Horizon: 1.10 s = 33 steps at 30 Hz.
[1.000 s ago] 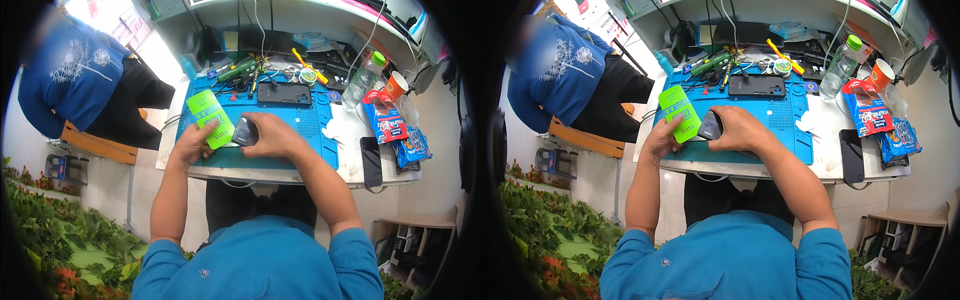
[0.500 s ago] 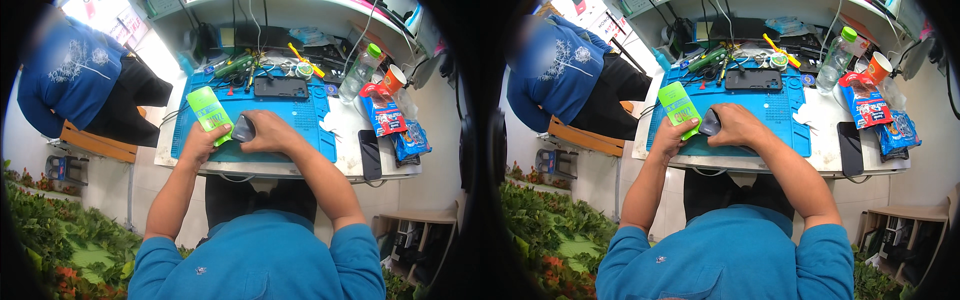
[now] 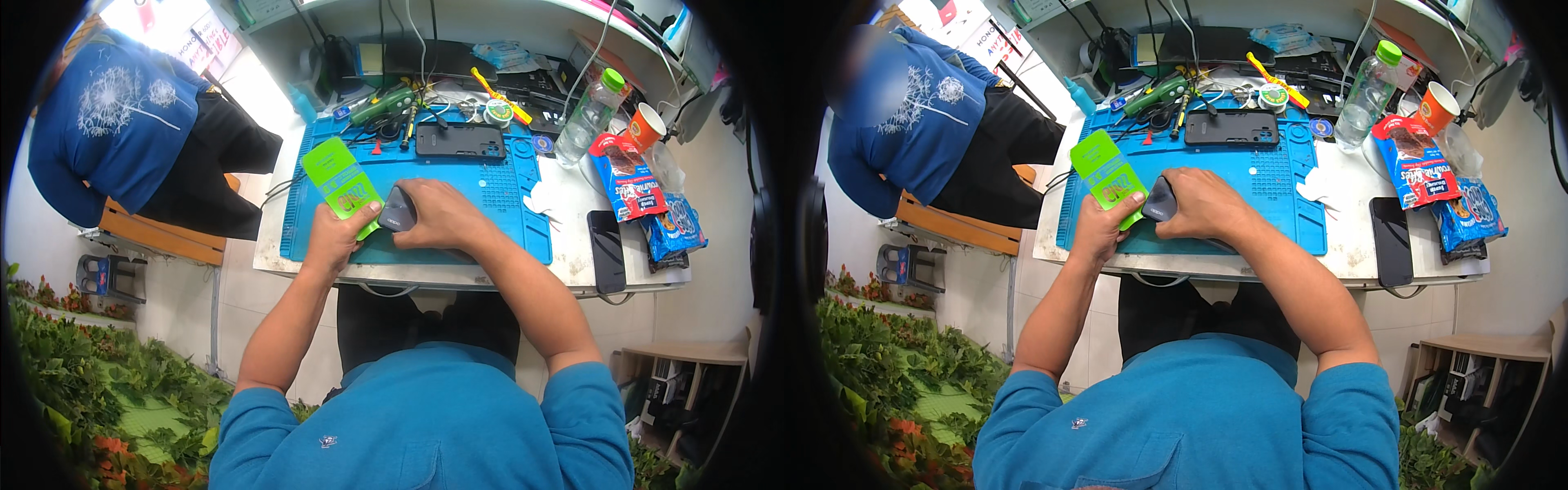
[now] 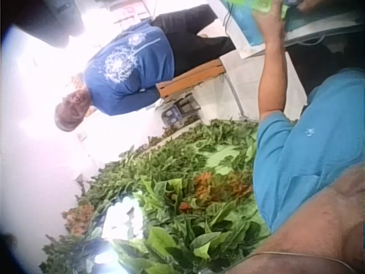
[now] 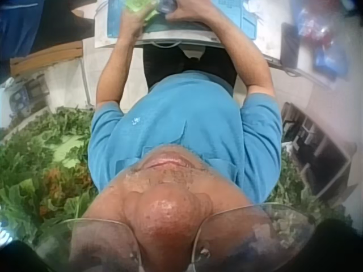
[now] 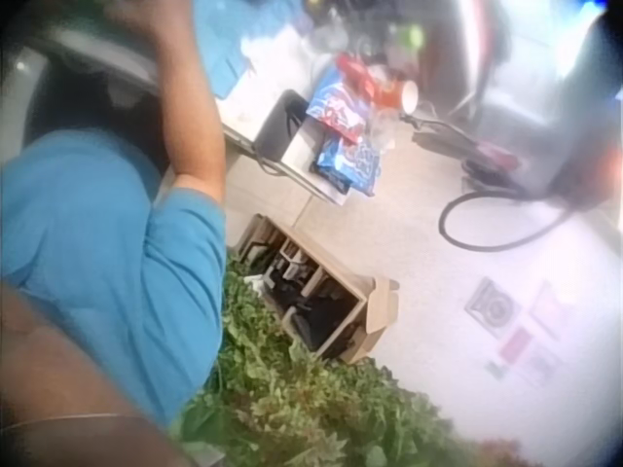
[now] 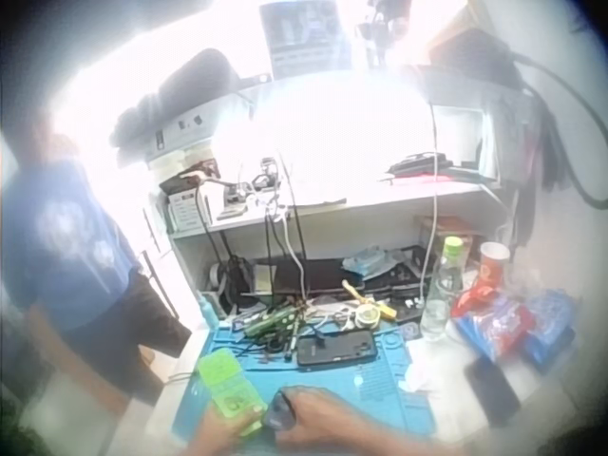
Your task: The person uses a heat gun to warm the back of a smartphone, then uses a metal pry tool to separate the back cover. After removing the cover, the person picks up a green box and holds it against the phone while inspecting the device.
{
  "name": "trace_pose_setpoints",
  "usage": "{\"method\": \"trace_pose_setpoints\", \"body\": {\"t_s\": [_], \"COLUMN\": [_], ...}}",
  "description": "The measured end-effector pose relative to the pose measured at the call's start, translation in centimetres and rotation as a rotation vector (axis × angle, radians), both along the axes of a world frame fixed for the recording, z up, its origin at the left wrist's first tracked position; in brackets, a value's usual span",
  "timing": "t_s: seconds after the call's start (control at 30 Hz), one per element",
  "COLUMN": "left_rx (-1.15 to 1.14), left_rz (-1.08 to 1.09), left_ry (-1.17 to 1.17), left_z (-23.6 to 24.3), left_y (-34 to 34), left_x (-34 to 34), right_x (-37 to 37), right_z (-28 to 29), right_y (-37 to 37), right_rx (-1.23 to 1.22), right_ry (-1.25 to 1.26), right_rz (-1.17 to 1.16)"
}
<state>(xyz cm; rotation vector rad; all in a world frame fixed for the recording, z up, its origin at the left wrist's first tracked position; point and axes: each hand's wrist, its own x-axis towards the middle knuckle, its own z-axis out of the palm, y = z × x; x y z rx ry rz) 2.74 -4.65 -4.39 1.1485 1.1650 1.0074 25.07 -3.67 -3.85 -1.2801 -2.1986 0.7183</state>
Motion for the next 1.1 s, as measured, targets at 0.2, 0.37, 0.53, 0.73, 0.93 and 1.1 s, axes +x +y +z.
{"method": "trace_pose_setpoints", "body": {"t_s": [0.2,0.37,0.53,0.73,0.93,1.1], "left_rx": [-0.031,-0.078,-0.077,-0.064,-0.105,-0.130], "left_rz": [-0.040,-0.065,-0.106,-0.131,-0.172,-0.228], "left_ry": [0.025,0.038,0.035,0.006,0.052,0.030], "left_z": [0.1,0.6,0.3,0.2,0.7,0.9], "left_y": [0.8,1.6,2.6,3.8,4.4,4.9], "left_x": [-0.2,-0.1,-0.1,0.6,0.6,0.1], "right_x": [0.0,0.1,0.1,0.0,0.2,0.6], "right_z": [0.3,0.3,-0.1,-0.2,-0.1,0.0], "right_y": [0.1,0.1,0.2,0.1,0.1,0.5], "right_rx": [-0.036,-0.041,0.013,0.038,0.020,0.038], "right_ry": [-0.016,-0.010,-0.002,-0.016,-0.014,-0.007], "right_rz": [0.032,0.030,0.035,0.038,0.058,0.103]}}
